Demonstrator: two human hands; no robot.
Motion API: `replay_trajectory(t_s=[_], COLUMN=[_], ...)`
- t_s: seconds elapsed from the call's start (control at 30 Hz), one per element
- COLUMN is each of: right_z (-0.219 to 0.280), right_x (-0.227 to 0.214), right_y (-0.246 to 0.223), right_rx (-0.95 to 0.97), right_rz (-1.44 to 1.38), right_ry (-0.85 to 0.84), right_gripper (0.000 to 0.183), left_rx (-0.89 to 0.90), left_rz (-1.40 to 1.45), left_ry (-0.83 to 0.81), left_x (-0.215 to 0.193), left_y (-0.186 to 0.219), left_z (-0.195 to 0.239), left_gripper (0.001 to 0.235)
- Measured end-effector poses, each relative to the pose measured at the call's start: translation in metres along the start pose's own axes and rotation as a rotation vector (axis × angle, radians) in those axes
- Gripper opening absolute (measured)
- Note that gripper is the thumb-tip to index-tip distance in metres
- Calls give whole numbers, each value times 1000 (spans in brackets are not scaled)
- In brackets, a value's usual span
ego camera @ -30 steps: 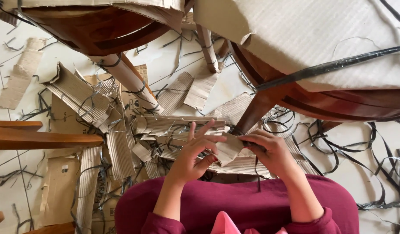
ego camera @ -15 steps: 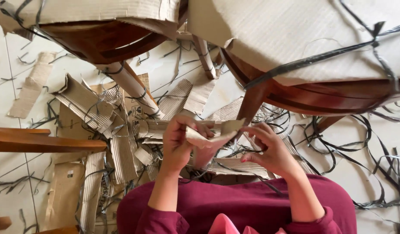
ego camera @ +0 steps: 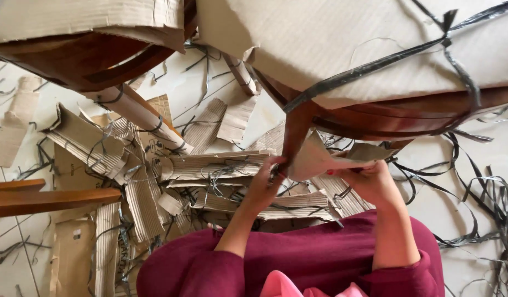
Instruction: Wrapping wooden chair legs with corrugated cardboard and securing them with plastic ties for protection.
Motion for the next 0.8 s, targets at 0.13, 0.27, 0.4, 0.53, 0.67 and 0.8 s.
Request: replay_trajectory(t_s=[0.13,0.27,0.4,0.53,0.67,0.8], right_z=[-13,-23,-35,-23,-27,-28], right_x=[14,30,46,58,61,61], right_y=[-4,-10,-23,31,17,12], right_rx=[53,69,116,216,294,301], right_rz=[-87,-81,47,-24,138,296], right_ry=[31,105,120,157,235,285], right_gripper=[23,25,14,15,13,13], left_rx=[-282,-642,-874,-935,-720,-98], left_rz=[-369,-754,-964,-789,-654,-353], left_ry=[-177,-395,-389,-424,-293,14], left_x=[29,31,3,-3,-5,-1], left_y=[-110,-139,-162,-167,-63,-18], left_z=[6,12,34,35,4,-13], left_gripper=[56,68,81,87,72,70])
Point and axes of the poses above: each hand's wrist, its own z-axis away from the middle knuckle, its own x-axis out of the palm, y = z × x, the point moved 7 cm from there along -z, towards the middle knuckle, and after that the axes turned 8 degrees about -y, right-handed, at the moved point
